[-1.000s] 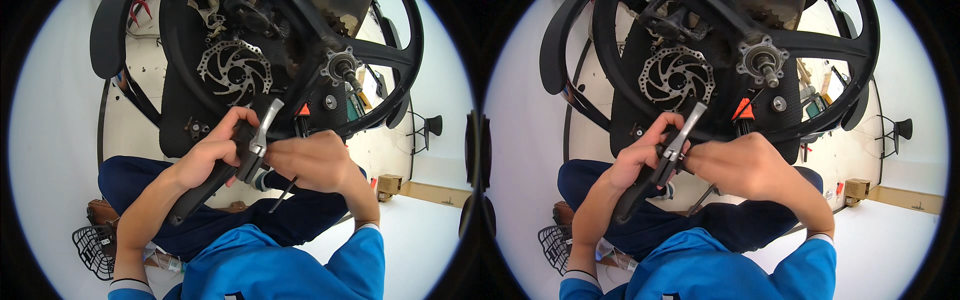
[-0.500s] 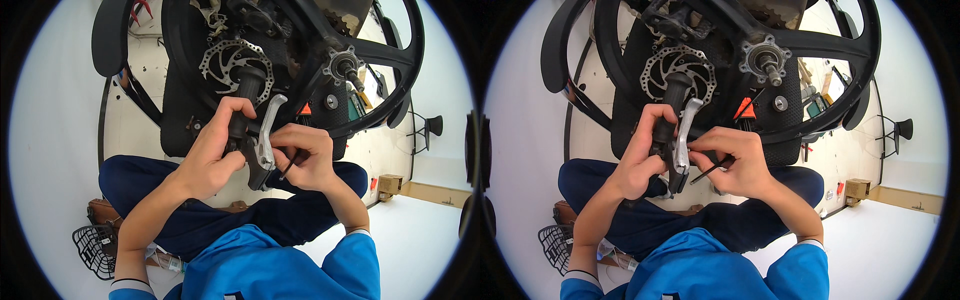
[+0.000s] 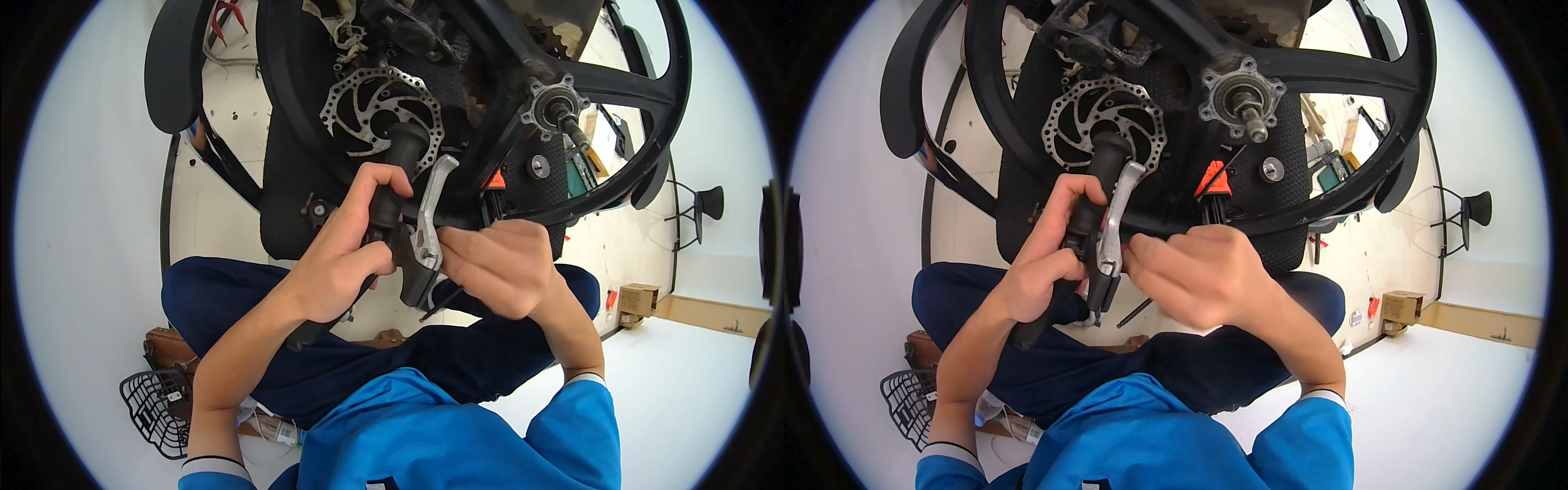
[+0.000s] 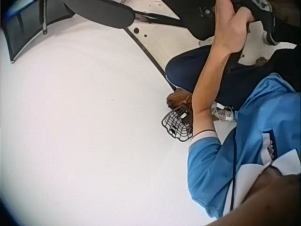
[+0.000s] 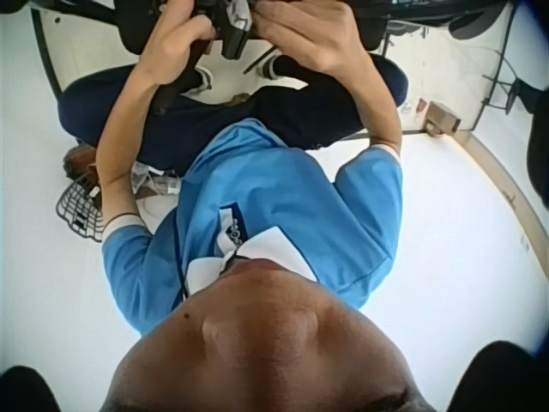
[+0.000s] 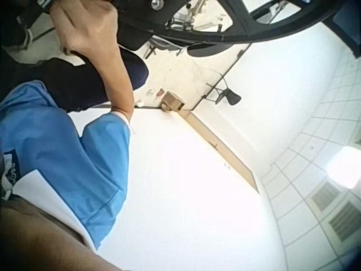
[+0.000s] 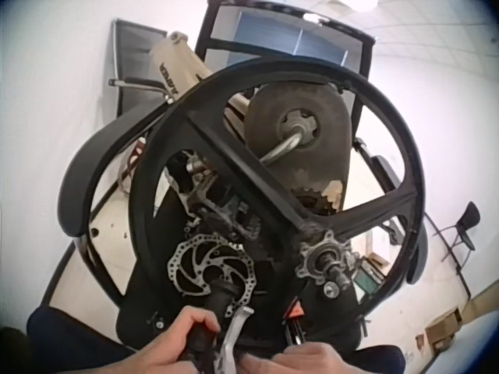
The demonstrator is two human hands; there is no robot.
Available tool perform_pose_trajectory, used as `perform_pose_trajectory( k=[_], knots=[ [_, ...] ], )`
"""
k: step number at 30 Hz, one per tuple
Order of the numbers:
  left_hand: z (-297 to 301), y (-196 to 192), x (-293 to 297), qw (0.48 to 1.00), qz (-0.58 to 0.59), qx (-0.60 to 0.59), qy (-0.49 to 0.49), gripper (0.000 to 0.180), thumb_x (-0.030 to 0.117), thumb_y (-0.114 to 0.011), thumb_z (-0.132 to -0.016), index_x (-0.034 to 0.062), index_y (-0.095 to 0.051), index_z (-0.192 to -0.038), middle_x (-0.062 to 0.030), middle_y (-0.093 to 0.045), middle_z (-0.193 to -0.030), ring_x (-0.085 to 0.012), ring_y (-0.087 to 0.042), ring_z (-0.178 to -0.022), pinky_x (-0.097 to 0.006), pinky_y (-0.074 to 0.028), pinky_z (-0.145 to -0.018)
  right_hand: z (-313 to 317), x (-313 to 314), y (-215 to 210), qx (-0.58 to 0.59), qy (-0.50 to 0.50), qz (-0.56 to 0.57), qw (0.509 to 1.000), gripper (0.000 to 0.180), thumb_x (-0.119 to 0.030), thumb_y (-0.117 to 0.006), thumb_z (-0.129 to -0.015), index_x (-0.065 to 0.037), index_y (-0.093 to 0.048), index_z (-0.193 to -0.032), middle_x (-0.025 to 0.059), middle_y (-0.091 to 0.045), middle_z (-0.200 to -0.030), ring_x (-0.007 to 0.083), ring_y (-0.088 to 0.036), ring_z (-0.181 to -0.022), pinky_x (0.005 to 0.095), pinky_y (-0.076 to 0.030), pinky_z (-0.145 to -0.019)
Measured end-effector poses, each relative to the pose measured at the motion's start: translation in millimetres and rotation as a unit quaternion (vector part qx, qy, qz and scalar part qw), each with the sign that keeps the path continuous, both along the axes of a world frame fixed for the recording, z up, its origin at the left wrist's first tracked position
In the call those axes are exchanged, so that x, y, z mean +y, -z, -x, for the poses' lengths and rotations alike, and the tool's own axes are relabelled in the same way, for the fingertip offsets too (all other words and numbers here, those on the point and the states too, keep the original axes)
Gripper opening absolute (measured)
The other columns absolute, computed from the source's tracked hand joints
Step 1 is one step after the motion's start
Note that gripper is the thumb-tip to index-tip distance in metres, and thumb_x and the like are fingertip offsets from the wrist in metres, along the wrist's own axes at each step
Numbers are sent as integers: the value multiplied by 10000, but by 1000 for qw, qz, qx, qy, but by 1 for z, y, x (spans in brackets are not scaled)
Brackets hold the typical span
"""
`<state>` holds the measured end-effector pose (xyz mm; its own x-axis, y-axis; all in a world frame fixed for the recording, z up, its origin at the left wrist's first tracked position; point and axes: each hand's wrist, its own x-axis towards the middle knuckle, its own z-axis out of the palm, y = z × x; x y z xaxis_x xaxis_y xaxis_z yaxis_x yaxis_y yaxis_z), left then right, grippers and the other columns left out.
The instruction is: The person assembles a motorcycle brake lever by inserting a pin and securing it with a clip. They use a small tool to adjust the components and ensure the parts are properly aligned.
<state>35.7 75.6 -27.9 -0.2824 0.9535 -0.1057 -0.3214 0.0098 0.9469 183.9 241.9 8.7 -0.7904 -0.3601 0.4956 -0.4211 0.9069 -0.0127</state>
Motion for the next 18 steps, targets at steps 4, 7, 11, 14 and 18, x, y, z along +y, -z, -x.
perform_pose_trajectory(
  k=[4, 7, 11, 14, 18],
  knots=[
    [0, -3, -1, 1000, 8, -9, 3, 516, 25, -499, -746, 65, -364, -1242, -26, -518, -807, -84, -465, -654, -238, -374, -602, 3, -3, 1, -136, 102, 312, 935, 243, 5, -753, -722, -9, -717, -961, 84, -692, -906, 161, -618, -572, 263, -474, -477],
    [0, -7, -1, 1000, 13, 17, -8, 513, 19, -513, -739, 56, -375, -1232, -40, -521, -847, -101, -479, -692, -244, -388, -637, -1, -5, 8, -192, 127, 397, 889, 209, -1, -766, -761, -18, -739, -968, 81, -698, -842, 135, -546, -519, 253, -394, -451],
    [-2, -1, -1, 991, -23, 129, -39, 511, 20, -529, -731, 38, -390, -1223, -84, -519, -918, -153, -500, -781, -275, -417, -729, -3, -9, 10, -218, 153, 454, 850, 176, 6, -753, -769, -17, -750, -943, 72, -704, -810, 100, -472, -486, 242, -327, -438],
    [-2, 1, -2, 991, -25, 126, -40, 508, 22, -528, -729, 25, -397, -1220, -117, -507, -968, -196, -501, -848, -303, -421, -802, -5, -10, 15, -207, 161, 463, 846, 182, 1, -755, -770, -23, -753, -951, 67, -706, -814, 89, -469, -488, 235, -319, -435],
    [-1, 2, -1, 984, -33, 170, -43, 512, 19, -522, -727, 22, -395, -1224, -129, -503, -974, -214, -504, -855, -315, -423, -813, -3, -14, 12, -150, 155, 409, 887, 213, 8, -766, -734, -32, -750, -942, 49, -702, -815, 99, -494, -489, 221, -335, -427]
  ],
)
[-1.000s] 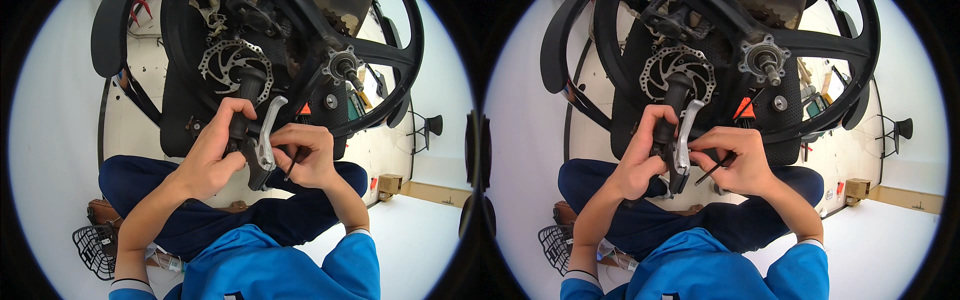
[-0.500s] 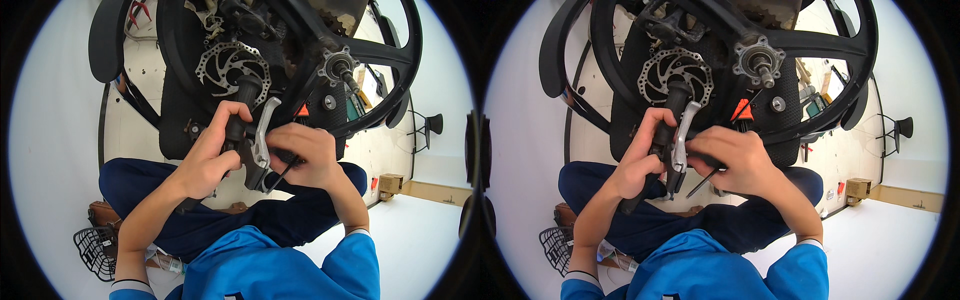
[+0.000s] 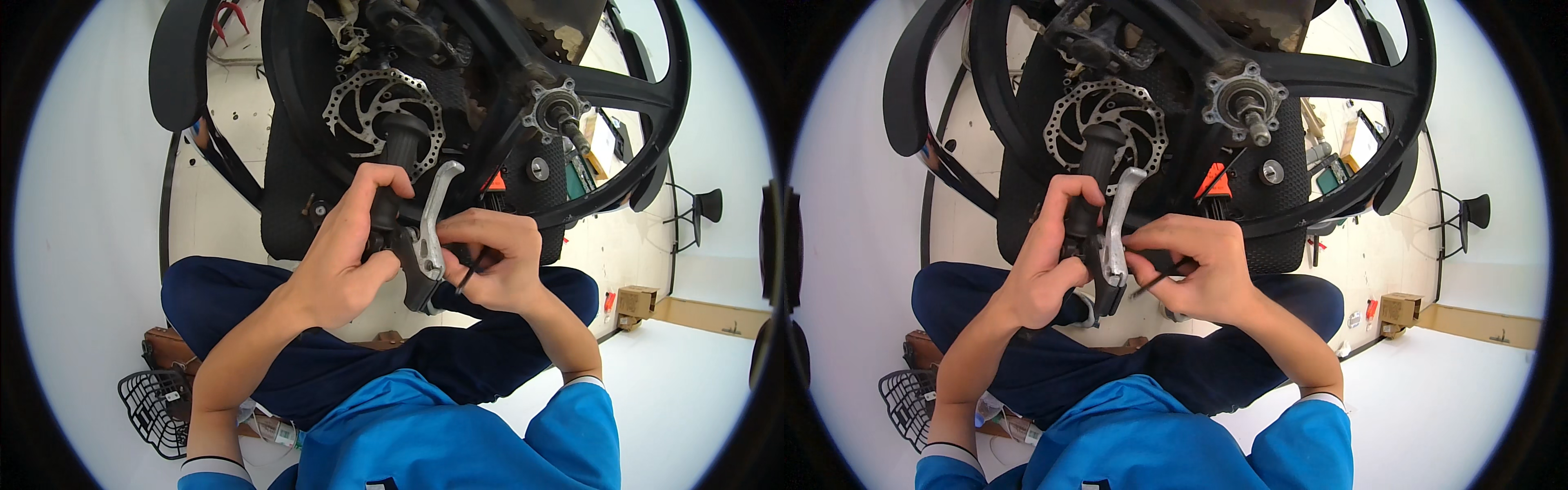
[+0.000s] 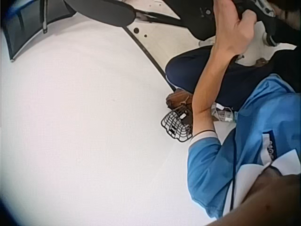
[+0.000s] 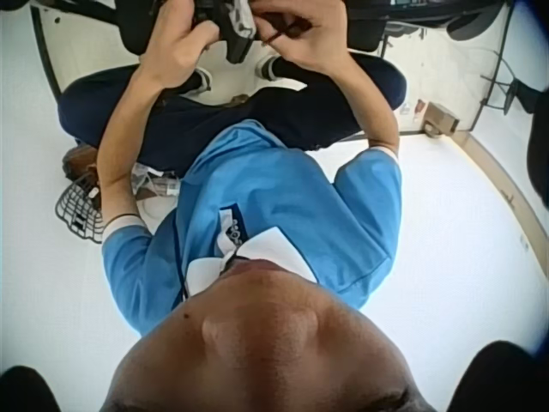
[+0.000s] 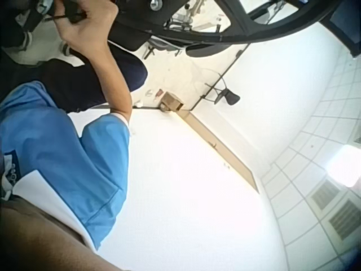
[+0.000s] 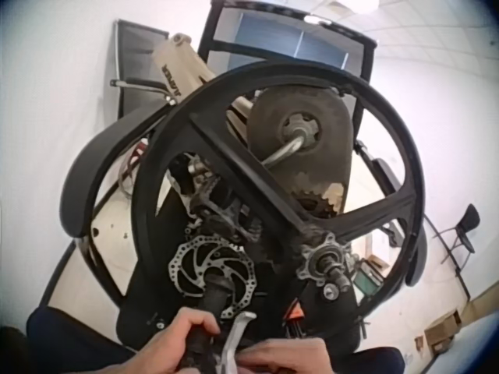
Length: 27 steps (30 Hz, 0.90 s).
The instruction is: The person assembles a motorcycle brake lever by inserting a pin and securing it with a clip. They use a small tool to adjust the components and ensure the parts are properly aligned.
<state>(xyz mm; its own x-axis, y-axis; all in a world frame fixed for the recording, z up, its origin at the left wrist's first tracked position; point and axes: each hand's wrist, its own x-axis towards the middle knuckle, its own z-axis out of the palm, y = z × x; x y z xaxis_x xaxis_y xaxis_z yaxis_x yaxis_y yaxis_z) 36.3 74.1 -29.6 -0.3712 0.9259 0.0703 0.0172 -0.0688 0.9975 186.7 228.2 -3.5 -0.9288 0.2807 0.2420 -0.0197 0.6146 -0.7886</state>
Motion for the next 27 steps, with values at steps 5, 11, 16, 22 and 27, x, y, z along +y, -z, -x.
perform_pose_trajectory(
  k=[5, 11, 16, 22, 27],
  knots=[
    [-2, 4, 1, 1000, 8, -13, 5, 504, 17, -520, -732, 31, -395, -1220, -116, -514, -938, -188, -507, -804, -302, -424, -768, 2, 6, 10, 151, -75, -301, 938, 222, -14, -739, -680, 8, -711, -899, 83, -693, -869, 120, -580, -532, 226, -429, -437],
    [-1, -3, 0, 993, 47, -112, 13, 496, 8, -520, -739, 48, -389, -1216, -62, -526, -835, -112, -480, -694, -262, -398, -663, 1, 7, 10, 120, -71, -258, 956, 293, 10, -749, -657, 6, -691, -943, 80, -693, -910, 168, -616, -554, 253, -464, -458],
    [0, -5, -1, 996, 41, -82, 3, 496, 11, -530, -742, 36, -397, -1219, -98, -530, -906, -169, -514, -781, -294, -426, -744, 2, 0, 3, -35, -17, 37, 999, 213, 39, -700, -796, 20, -708, -1008, 92, -690, -926, 127, -614, -625, 239, -458, -492],
    [0, 3, -1, 992, -21, 123, -19, 507, 10, -554, -729, 2, -412, -1215, -177, -486, -1102, -315, -516, -997, -367, -415, -938, 0, -4, 5, -44, 0, 50, 998, 197, 50, -688, -799, 18, -710, -992, 81, -690, -927, 131, -613, -620, 237, -457, -492],
    [-1, 6, -1, 989, -31, 141, -18, 512, 12, -549, -721, -6, -411, -1214, -189, -475, -1110, -348, -508, -1020, -394, -410, -959, -4, -6, 8, -24, 10, -18, 1000, 211, 34, -736, -733, -4, -713, -939, 68, -694, -925, 147, -637, -634, 238, -477, -489]
  ],
)
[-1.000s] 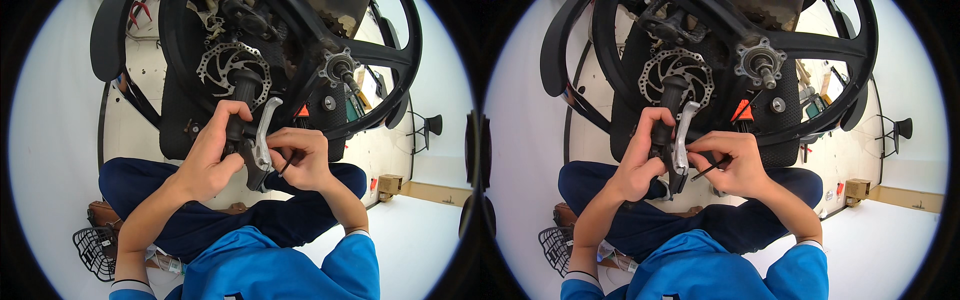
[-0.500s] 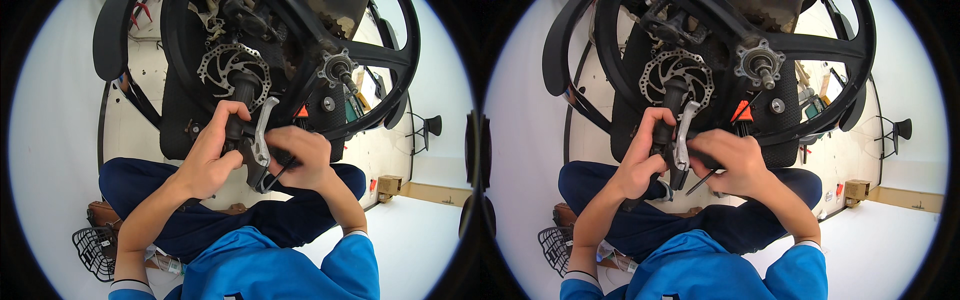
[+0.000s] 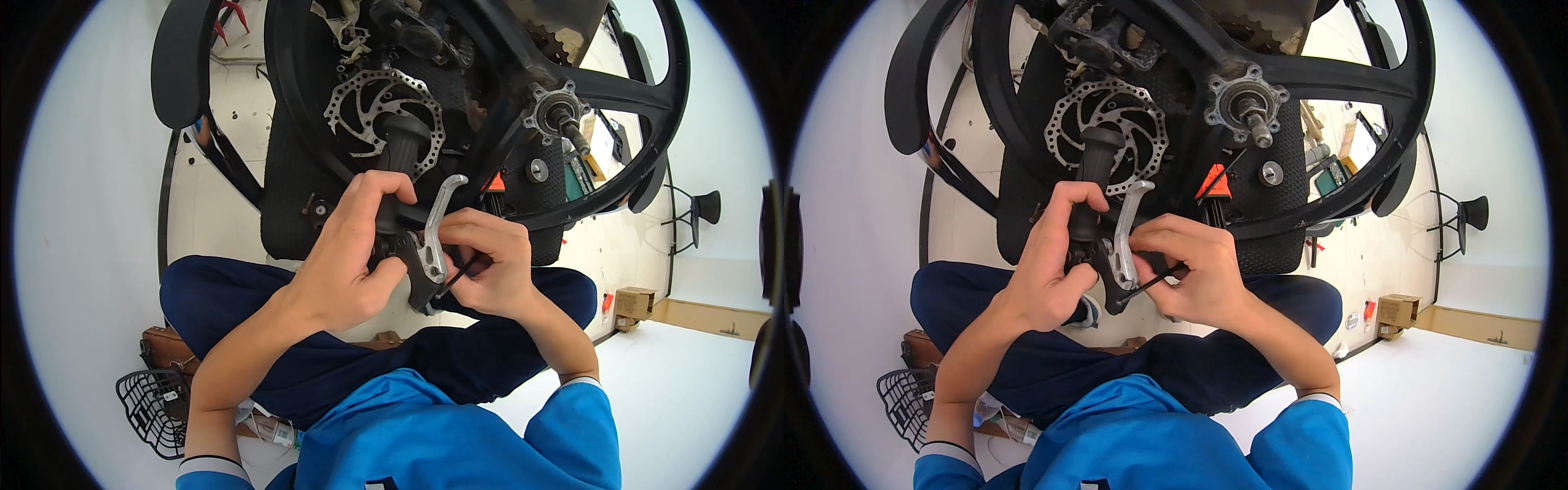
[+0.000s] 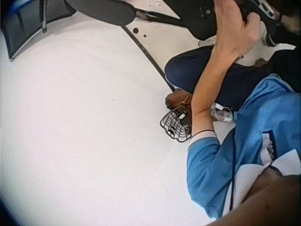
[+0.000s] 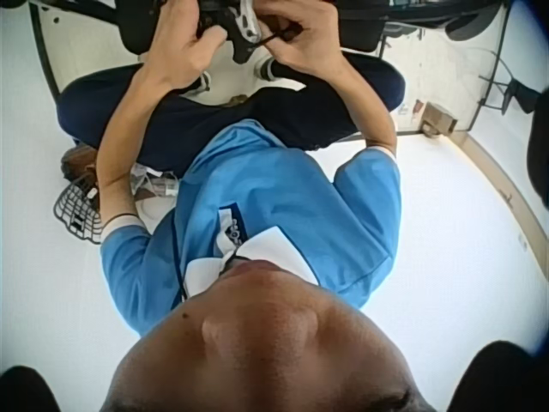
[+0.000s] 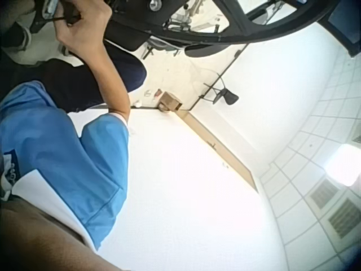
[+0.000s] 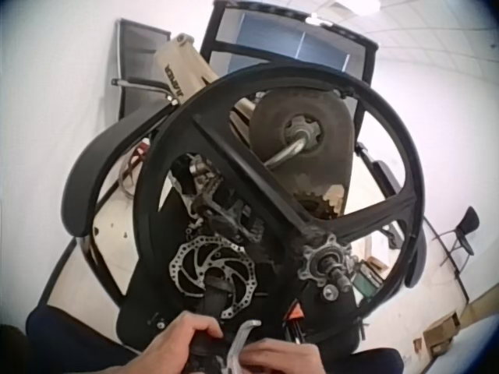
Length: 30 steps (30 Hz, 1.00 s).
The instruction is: The person assembles a motorcycle brake lever by inserting a pin and securing it with a clip. They use a small tool to adjust the components and ensure the parts are properly aligned.
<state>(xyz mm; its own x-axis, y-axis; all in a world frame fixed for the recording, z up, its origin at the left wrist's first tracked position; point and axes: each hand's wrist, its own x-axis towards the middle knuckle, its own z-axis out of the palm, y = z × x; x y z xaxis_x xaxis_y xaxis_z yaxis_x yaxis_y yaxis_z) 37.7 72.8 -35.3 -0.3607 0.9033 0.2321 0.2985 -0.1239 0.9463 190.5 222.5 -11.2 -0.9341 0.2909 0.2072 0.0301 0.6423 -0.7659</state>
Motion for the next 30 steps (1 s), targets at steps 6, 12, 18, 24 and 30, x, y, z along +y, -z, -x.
perform_pose_trajectory(
  k=[6, 12, 18, 24, 30],
  knots=[
    [-3, 2, 0, 999, 16, -41, 9, 518, 11, -533, -710, -2, -408, -1213, -195, -469, -1118, -356, -499, -1038, -409, -401, -968, 3, 9, 8, 97, -53, -180, 977, 370, 33, -748, -573, -13, -689, -936, 65, -670, -928, 172, -618, -570, 268, -493, -468],
    [-2, 0, 1, 999, 33, -42, 4, 523, 12, -534, -711, 4, -402, -1217, -193, -476, -1121, -347, -505, -1036, -401, -402, -962, 2, 11, 14, 135, -72, -282, 947, 416, 30, -732, -551, 1, -667, -961, 100, -659, -958, 203, -635, -600, 279, -511, -481],
    [-1, -2, 0, 995, 38, -97, 2, 495, 23, -537, -736, 12, -407, -1214, -172, -491, -1101, -317, -521, -998, -371, -419, -929, 7, 9, -5, 17, -61, -41, 997, 267, 68, -684, -717, 26, -678, -980, 121, -674, -988, 290, -686, -805, 331, -563, -670],
    [-1, -2, 0, 995, 45, -93, 1, 489, 24, -545, -739, 13, -409, -1209, -173, -494, -1092, -315, -521, -991, -371, -422, -922, 6, 5, -3, -24, -40, -1, 999, 209, 63, -679, -755, 22, -690, -960, 119, -681, -922, 268, -678, -732, 300, -530, -589],
    [-3, -1, 0, 995, 57, -80, 15, 504, 9, -541, -723, 13, -409, -1209, -186, -482, -1100, -335, -516, -1010, -387, -418, -925, 2, 9, -8, -64, -29, -6, 998, 226, 67, -706, -711, 0, -686, -926, 95, -682, -879, 228, -633, -630, 288, -483, -505]
  ],
)
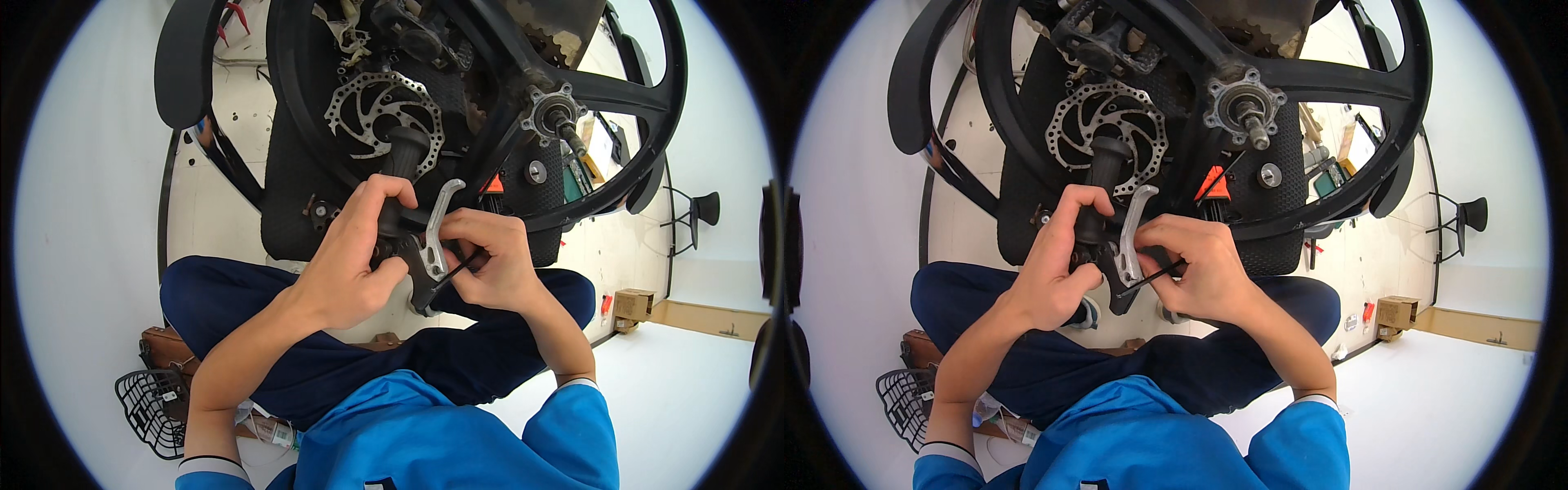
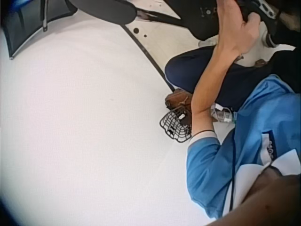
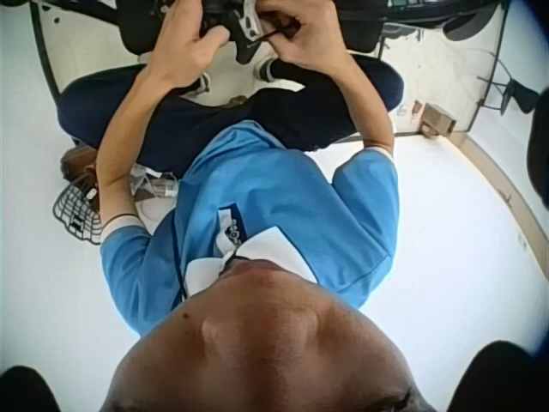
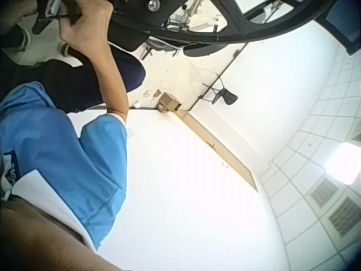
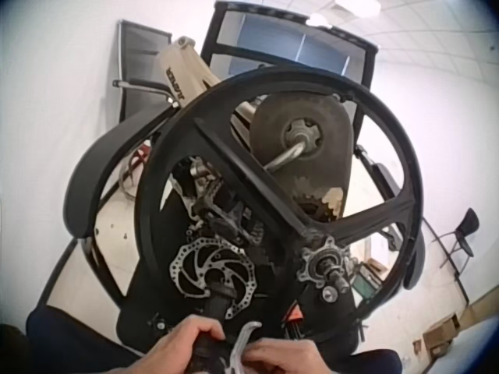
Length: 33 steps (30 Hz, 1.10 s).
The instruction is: The person assembles a motorcycle brake lever by inserting a pin and securing it with a clip. They use a small tool to adjust the components and ensure the parts are properly aligned.
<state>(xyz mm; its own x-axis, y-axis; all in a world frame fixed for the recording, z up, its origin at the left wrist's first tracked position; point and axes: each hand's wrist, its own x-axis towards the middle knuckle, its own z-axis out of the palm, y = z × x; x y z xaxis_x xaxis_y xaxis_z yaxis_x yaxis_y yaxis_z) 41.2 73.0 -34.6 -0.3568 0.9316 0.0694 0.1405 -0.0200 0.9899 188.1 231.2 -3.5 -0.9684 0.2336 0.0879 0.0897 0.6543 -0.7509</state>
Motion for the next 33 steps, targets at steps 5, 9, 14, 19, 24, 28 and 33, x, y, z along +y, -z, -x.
perform_pose_trajectory(
  k=[5, 9, 14, 19, 24, 28, 33],
  knots=[
    [0, 1, 0, 1000, 0, 22, -4, 514, 2, -541, -714, 16, -413, -1211, -187, -478, -1093, -338, -514, -1006, -391, -415, -931, 2, 2, 6, 72, -20, -47, 996, 235, 66, -713, -701, -11, -678, -920, 74, -685, -871, 161, -515, -502, 248, -407, -463],
    [1, -1, -1, 999, -26, 35, -4, 515, 5, -546, -708, 12, -415, -1206, -186, -473, -1078, -345, -506, -1001, -393, -416, -930, 0, 6, 2, -6, 7, 143, 990, 205, 65, -703, -745, -4, -675, -936, 53, -674, -851, 58, -418, -481, 226, -336, -458],
    [4, -2, 0, 992, -64, 110, 8, 517, 6, -554, -704, 8, -416, -1202, -188, -469, -1081, -359, -491, -1005, -397, -414, -931, 1, 8, 7, -49, 11, 212, 976, 252, 103, -609, -787, 29, -713, -1004, 68, -678, -885, 39, -496, -593, 207, -358, -506],
    [2, 5, -1, 990, -67, 126, -19, 506, 11, -556, -710, 10, -418, -1197, -190, -460, -1082, -363, -488, -993, -405, -415, -920, 4, -3, 13, 31, -12, 17, 999, 356, 134, -597, -721, 13, -732, -1027, 105, -636, -757, 160, -568, -588, 227, -409, -524],
    [1, 4, 1, 989, -66, 134, -20, 498, 14, -552, -716, 11, -418, -1196, -193, -456, -1080, -367, -490, -986, -412, -422, -909, 2, -3, 22, 96, 13, -61, 993, 318, 117, -640, -700, -26, -745, -964, 67, -558, -651, 142, -494, -505, 254, -374, -492],
    [0, 3, 0, 992, -58, 113, -2, 502, 20, -553, -715, 14, -416, -1198, -196, -454, -1081, -370, -492, -979, -415, -431, -892, 1, 9, 13, 21, -5, -12, 1000, 247, 77, -692, -702, -37, -746, -915, 20, -500, -618, 100, -386, -460, 255, -313, -469],
    [-4, 3, 0, 992, -67, 107, 2, 533, 17, -529, -650, 3, -436, -1174, -165, -470, -1047, -322, -503, -950, -357, -423, -906, 2, 23, 10, -103, -30, 178, 978, 216, 68, -694, -743, 19, -692, -953, 68, -556, -661, 94, -535, -571, 248, -418, -528]
  ],
)
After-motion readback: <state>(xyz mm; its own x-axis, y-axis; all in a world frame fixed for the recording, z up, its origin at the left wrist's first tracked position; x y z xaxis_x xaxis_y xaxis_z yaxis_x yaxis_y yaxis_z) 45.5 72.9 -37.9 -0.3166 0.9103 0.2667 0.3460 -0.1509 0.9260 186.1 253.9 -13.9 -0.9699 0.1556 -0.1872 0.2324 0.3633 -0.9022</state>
